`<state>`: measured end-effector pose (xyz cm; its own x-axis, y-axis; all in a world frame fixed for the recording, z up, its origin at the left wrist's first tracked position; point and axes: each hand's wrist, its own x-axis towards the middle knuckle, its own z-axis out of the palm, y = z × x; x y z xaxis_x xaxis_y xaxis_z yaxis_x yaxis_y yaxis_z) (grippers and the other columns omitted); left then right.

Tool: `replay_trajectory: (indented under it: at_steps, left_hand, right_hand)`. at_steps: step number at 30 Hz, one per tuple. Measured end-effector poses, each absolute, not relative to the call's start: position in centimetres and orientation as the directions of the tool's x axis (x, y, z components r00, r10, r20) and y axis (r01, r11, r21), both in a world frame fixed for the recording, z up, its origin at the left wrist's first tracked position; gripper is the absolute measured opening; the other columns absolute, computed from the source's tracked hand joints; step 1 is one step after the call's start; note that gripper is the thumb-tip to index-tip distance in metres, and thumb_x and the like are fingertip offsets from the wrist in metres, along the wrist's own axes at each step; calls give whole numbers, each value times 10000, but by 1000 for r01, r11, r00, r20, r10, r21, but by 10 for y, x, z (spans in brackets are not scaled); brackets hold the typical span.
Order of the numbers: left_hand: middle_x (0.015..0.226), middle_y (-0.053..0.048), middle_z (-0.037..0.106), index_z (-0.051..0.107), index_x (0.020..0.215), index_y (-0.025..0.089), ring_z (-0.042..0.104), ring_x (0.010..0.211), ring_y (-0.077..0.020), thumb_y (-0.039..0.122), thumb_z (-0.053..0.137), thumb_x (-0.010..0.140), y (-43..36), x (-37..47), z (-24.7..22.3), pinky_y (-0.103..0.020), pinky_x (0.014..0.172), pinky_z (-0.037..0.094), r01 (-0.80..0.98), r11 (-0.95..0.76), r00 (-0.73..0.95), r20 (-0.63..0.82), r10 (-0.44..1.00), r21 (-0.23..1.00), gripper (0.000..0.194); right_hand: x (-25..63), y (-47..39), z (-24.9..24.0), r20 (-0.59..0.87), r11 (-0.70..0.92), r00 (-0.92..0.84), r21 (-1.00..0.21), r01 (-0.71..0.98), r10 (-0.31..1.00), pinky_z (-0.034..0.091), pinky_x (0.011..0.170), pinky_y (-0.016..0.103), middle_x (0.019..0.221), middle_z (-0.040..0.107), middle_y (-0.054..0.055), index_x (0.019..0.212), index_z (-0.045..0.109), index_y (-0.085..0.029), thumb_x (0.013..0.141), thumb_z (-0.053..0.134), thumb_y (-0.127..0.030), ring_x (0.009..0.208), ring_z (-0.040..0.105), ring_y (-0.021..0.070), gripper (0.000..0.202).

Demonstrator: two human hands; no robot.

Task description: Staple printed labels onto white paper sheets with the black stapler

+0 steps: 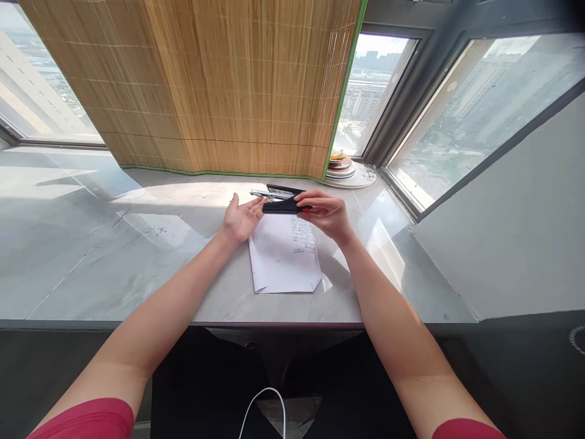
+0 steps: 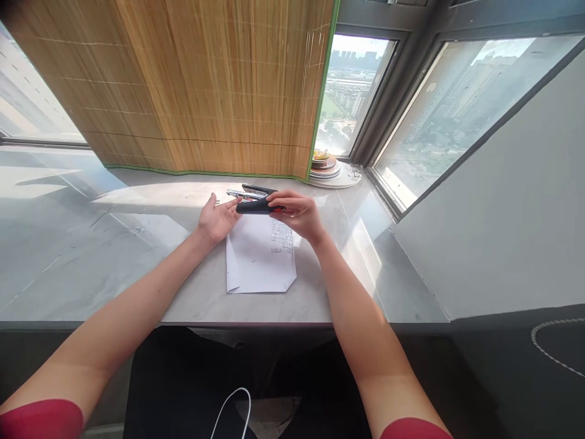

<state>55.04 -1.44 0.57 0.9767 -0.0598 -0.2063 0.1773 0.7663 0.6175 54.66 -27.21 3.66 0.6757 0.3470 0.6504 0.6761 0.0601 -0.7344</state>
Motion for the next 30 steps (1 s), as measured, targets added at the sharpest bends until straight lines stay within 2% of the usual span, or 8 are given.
replay_trajectory:
  at_steps: [4,8,11,13,17,19,24,30]
  left_hand:
    - [1246,-267,734,577,1414,-8,773,1035,-257,620,275,1099,-13,551,6,-333,909,651,189,787,973,-218,-72,587,765]
    - [1166,-241,758,596,1385,-5,779,1002,-228,590,294,1109,-15,547,10,-306,943,644,167,796,976,-214,-49,582,723]
    - [1204,-224,753,633,1327,54,751,1166,-258,579,340,1103,-16,545,12,-351,1032,621,76,794,986,-165,31,603,642]
    - [1230,-210,750,662,1247,94,720,1246,-263,531,384,1101,-15,547,12,-358,1071,604,-26,779,986,-112,124,626,539]
    - [1219,-155,759,687,1080,157,685,1311,-227,290,540,1029,-8,553,10,-327,1129,566,-215,671,940,-35,338,709,205]
    - [1233,-138,756,688,1052,170,665,1340,-214,233,564,987,-3,554,11,-322,1152,550,-281,625,917,12,398,728,153]
    - [1285,-161,734,702,1126,163,630,1384,-239,439,473,1051,0,545,21,-357,1150,561,-359,608,908,116,402,708,366]
    - [1298,-190,724,699,1209,151,605,1411,-290,637,434,1051,-18,530,35,-409,1125,579,-238,646,967,110,232,725,576]
  right_hand:
    - [543,-265,34,663,-5,657,-703,712,361,694,766,352,1116,776,42,972,845,-306,846,868,-437,1037,733,227,183]
    - [548,-266,32,637,79,721,-762,643,272,699,810,377,1126,761,51,972,844,-297,798,906,-424,1093,717,247,224]
    - [559,-272,27,531,238,825,-841,486,194,702,862,398,1196,738,41,970,831,-301,740,944,-432,1181,695,260,288]
    - [566,-278,22,415,325,889,-882,341,194,695,919,422,1261,723,30,962,815,-293,703,963,-445,1198,701,267,335]
    - [573,-286,15,169,349,935,-936,52,313,666,1001,446,1219,754,59,1035,799,-246,691,971,-415,1095,771,284,421]
    - [574,-285,12,72,326,919,-943,-64,387,669,999,440,1134,779,87,1080,793,-210,731,945,-397,1030,795,288,424]
    - [576,-276,1,-103,301,886,-918,-259,451,685,987,430,1096,777,108,1041,774,-181,780,888,-299,1016,796,291,309]
    - [581,-278,-7,-233,299,882,-879,-371,410,687,996,381,1064,726,87,939,726,-195,760,852,-207,1069,764,267,219]
